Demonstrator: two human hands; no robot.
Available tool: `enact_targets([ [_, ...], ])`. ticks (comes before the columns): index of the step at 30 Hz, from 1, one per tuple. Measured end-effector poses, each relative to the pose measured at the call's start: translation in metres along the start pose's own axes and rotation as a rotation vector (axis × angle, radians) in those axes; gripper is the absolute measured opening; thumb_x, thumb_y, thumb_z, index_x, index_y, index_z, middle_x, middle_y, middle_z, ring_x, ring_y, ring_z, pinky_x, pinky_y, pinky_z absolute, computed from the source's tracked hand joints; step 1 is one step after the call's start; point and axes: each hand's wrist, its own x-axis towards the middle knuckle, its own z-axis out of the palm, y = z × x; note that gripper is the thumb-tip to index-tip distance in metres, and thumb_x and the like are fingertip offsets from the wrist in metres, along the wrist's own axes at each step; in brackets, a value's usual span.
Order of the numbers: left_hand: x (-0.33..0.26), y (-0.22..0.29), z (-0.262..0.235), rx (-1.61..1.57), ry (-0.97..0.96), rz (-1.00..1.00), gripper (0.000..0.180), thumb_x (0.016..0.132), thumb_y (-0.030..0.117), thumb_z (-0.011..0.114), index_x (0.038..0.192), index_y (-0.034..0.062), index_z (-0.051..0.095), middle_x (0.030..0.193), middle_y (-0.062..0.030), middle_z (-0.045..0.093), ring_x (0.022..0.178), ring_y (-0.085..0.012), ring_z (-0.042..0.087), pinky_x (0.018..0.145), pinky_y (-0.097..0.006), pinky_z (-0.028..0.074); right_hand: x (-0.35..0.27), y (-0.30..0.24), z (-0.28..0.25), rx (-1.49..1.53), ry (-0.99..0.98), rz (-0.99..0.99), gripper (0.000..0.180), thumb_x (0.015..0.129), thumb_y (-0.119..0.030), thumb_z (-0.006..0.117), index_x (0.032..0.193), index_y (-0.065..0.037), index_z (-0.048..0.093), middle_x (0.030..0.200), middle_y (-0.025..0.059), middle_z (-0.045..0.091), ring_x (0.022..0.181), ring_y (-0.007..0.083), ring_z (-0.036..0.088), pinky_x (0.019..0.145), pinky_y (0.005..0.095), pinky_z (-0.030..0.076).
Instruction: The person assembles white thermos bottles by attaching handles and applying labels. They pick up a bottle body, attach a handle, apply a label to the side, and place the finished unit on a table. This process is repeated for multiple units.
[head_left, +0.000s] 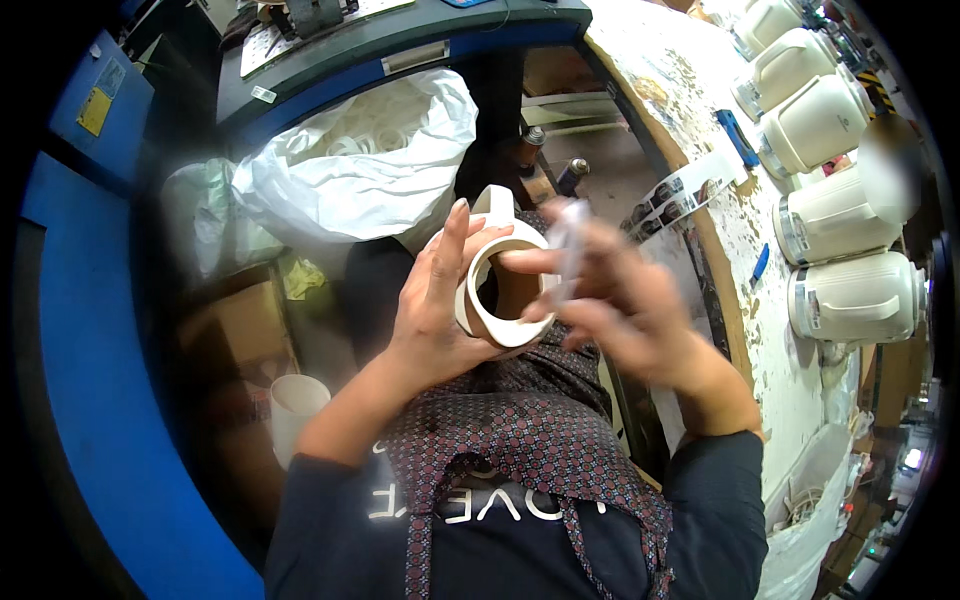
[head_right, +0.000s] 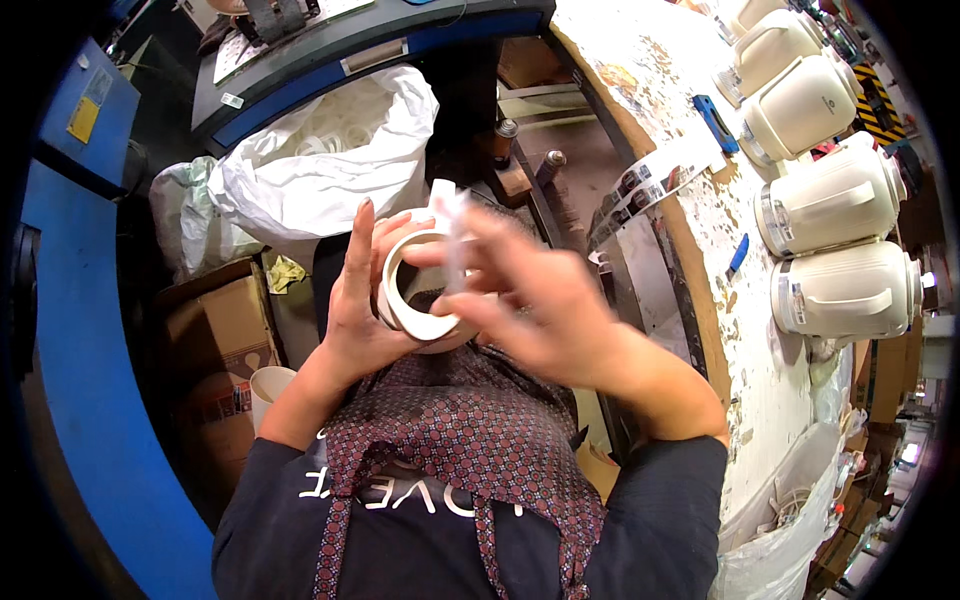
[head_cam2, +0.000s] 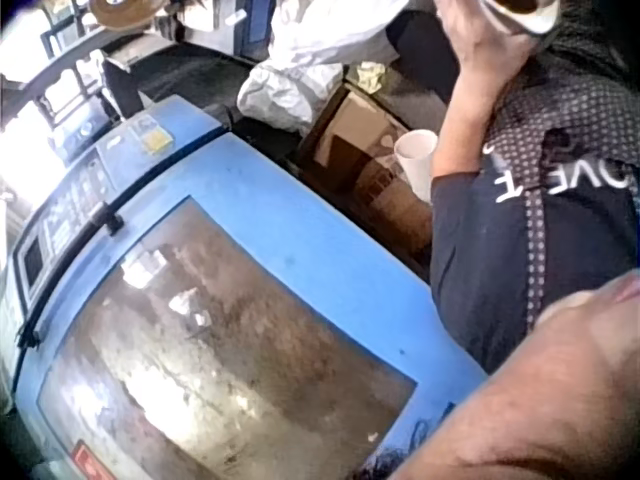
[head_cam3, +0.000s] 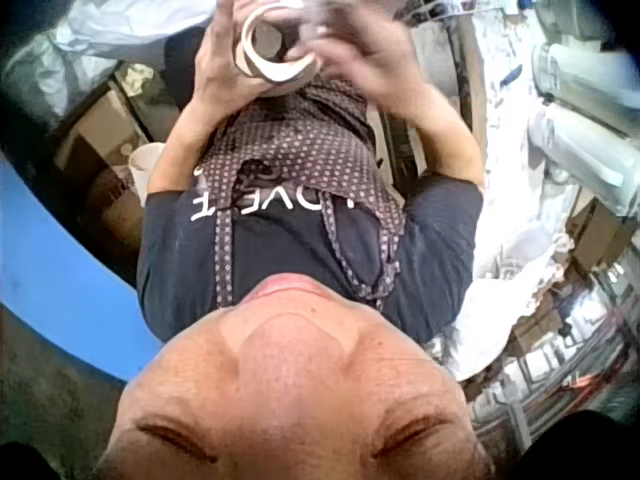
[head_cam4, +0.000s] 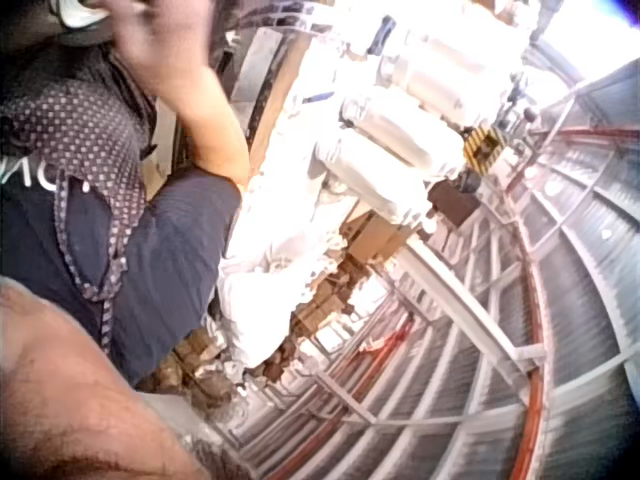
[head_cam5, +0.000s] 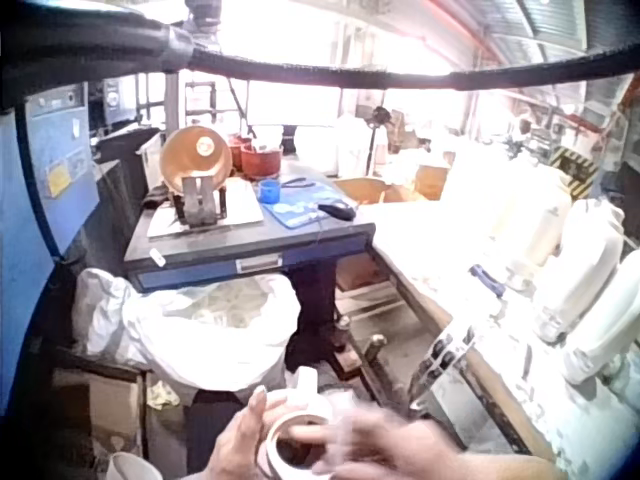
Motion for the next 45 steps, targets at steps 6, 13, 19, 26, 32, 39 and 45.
enact_targets([
  [6, 0.005, 0.006, -0.004, 0.074, -0.053, 0.035, 0.134, 0.055, 0.028, 0.093, 0.150, -0.0040, 0.004, 0.115, -0.0158, 0.065, 0.109, -0.0326, 0.063, 0.096, -0.043, 0.048, 0.020, 0.035, -0.001, -0.804, -0.199, -0.502, 0.022, 0.070, -0.006, 0.066, 0.092, -0.006, 0.063, 0.091, 0.0082, 0.064, 0.069, 0.0265, 0.067, 0.054, 0.0355, 0.055],
  [13, 0.004, 0.010, 0.003, 0.090, 0.014, 0.084, 0.106, 0.057, 0.026, 0.086, 0.144, -0.0021, 0.032, 0.112, -0.0142, 0.066, 0.102, -0.0361, 0.065, 0.093, -0.045, 0.050, 0.037, 0.025, -0.007, -1.148, -0.596, -0.455, 0.023, 0.073, -0.013, 0.064, 0.096, -0.014, 0.063, 0.083, 0.0032, 0.061, 0.066, 0.0242, 0.065, 0.051, 0.0359, 0.051],
  [19, 0.013, 0.017, -0.017, 0.198, -0.179, 0.090, 0.042, 0.059, 0.026, 0.082, 0.091, 0.0060, 0.063, 0.115, -0.0129, 0.064, 0.106, -0.0370, 0.063, 0.094, -0.046, 0.050, 0.029, 0.015, -0.004, -0.800, -0.442, -0.168, 0.010, 0.071, -0.018, 0.069, 0.080, -0.014, 0.067, 0.065, 0.0079, 0.062, 0.066, 0.0270, 0.065, 0.059, 0.0410, 0.049],
  [26, 0.038, -0.033, -0.102, -0.226, 0.195, -0.108, 0.032, 0.067, 0.018, 0.083, 0.075, 0.0042, 0.056, 0.111, -0.0164, 0.066, 0.099, -0.0289, 0.066, 0.079, -0.037, 0.057, 0.017, 0.019, -0.015, -0.622, -0.111, -0.500, 0.077, 0.069, -0.042, 0.079, 0.133, -0.009, 0.052, 0.145, 0.0231, 0.038, 0.128, 0.0433, 0.041, 0.106, 0.0516, 0.034],
  [32, 0.040, -0.140, -0.134, -0.557, 0.513, -0.777, 0.023, 0.086, 0.029, 0.072, 0.086, 0.0068, 0.066, 0.078, 0.0002, 0.064, 0.070, -0.0079, 0.058, 0.062, -0.021, 0.046, 0.024, 0.087, -0.043, -0.947, -0.189, -0.362, 0.096, 0.056, -0.048, 0.087, 0.137, -0.014, 0.049, 0.125, 0.0160, 0.060, 0.087, 0.0235, 0.069, 0.065, 0.0324, 0.056],
  [39, 0.141, -0.166, -0.125, -0.665, 0.292, -0.690, 0.045, 0.096, 0.043, 0.056, 0.105, -0.0005, 0.063, 0.097, -0.0115, 0.069, 0.090, -0.0192, 0.067, 0.078, -0.030, 0.053, 0.065, 0.125, -0.066, -0.892, 0.354, -0.671, 0.041, 0.083, -0.015, 0.068, 0.121, -0.004, 0.056, 0.102, 0.0210, 0.067, 0.076, 0.0258, 0.067, 0.067, 0.0361, 0.052],
  [45, 0.242, -0.194, -0.192, 0.506, 0.280, 0.066, 0.066, 0.089, 0.043, 0.059, 0.138, 0.0062, 0.035, 0.124, -0.0161, 0.055, 0.109, -0.0291, 0.057, 0.090, -0.039, 0.048, 0.097, 0.168, -0.187, -0.985, 0.640, -0.332, 0.022, 0.095, -0.010, 0.056, 0.114, -0.001, 0.061, 0.109, 0.0145, 0.064, 0.091, 0.0181, 0.063, 0.075, 0.0343, 0.053],
])
